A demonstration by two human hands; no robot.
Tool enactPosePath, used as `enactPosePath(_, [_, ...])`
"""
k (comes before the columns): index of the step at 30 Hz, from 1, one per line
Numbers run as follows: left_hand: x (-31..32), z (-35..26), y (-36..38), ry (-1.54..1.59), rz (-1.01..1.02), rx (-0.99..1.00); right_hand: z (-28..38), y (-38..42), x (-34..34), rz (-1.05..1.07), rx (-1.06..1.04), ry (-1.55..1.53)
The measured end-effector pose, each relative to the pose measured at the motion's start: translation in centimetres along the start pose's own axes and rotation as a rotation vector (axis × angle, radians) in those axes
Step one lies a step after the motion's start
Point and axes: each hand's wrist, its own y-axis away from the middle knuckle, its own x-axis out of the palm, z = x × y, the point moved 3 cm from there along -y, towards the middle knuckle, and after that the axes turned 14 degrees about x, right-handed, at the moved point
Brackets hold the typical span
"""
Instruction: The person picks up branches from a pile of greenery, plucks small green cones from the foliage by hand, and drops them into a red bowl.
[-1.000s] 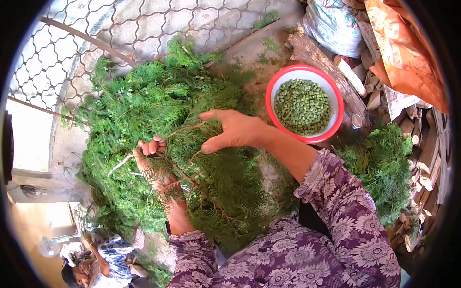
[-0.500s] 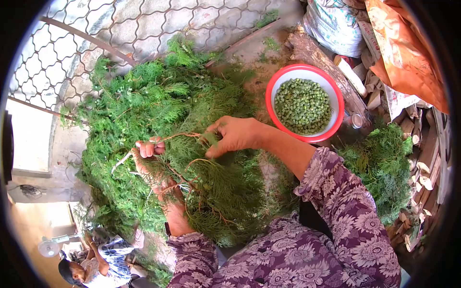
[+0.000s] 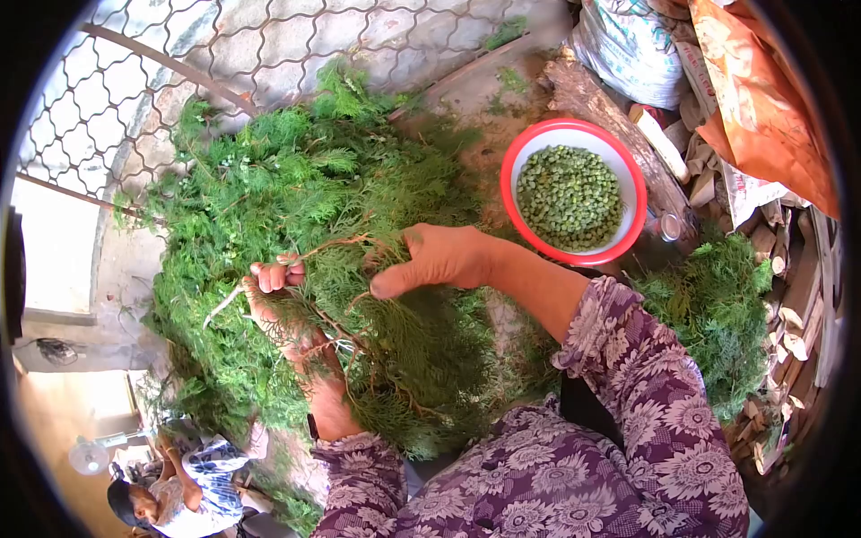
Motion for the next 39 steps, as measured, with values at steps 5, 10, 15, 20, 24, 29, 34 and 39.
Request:
enactPosePath(5, [-0.1, 0.1, 0.0, -0.013, 0.002, -0.005, -3.1, -2.1, -2.1, -0.241, 0.069, 0.369])
enactPosePath(10, [0.1, 1.1, 0.7, -0.269, 0.145, -0.025, 0.0, -0.3, -1.1, -0.110, -0.040, -0.156])
enactPosePath(15, [1.4, 2.3, 2.5, -0.335, 0.053, -0.245, 1.4, 0.6, -2.5, -0.212, -0.156, -0.157])
enactPosePath(20, [0.6, 3.5, 4.6, -0.746, 0.056, -0.300, 1.5, 0.4, -4.4, -0.422, -0.284, 0.092])
enactPosePath(24, [1.3, 6.6, 8.2, -0.600, 0.167, -0.542, 1.4, 0.3, -3.4, -0.770, -0.540, 0.642])
enactPosePath(29, [2.1, 7.1, 8.2, -0.310, 0.107, -0.597, -2.1, -1.1, 1.5, -0.789, -0.701, 1.141])
enactPosePath(34, [1.1, 6.9, 8.0, -0.251, 0.002, -0.608, -2.7, -0.7, 3.2, -0.778, -0.726, 1.415])
enactPosePath(39, [-0.8, 7.2, 7.3, -0.327, -0.045, -0.662, -3.6, -0.1, 4.1, -0.714, -0.581, 1.537])
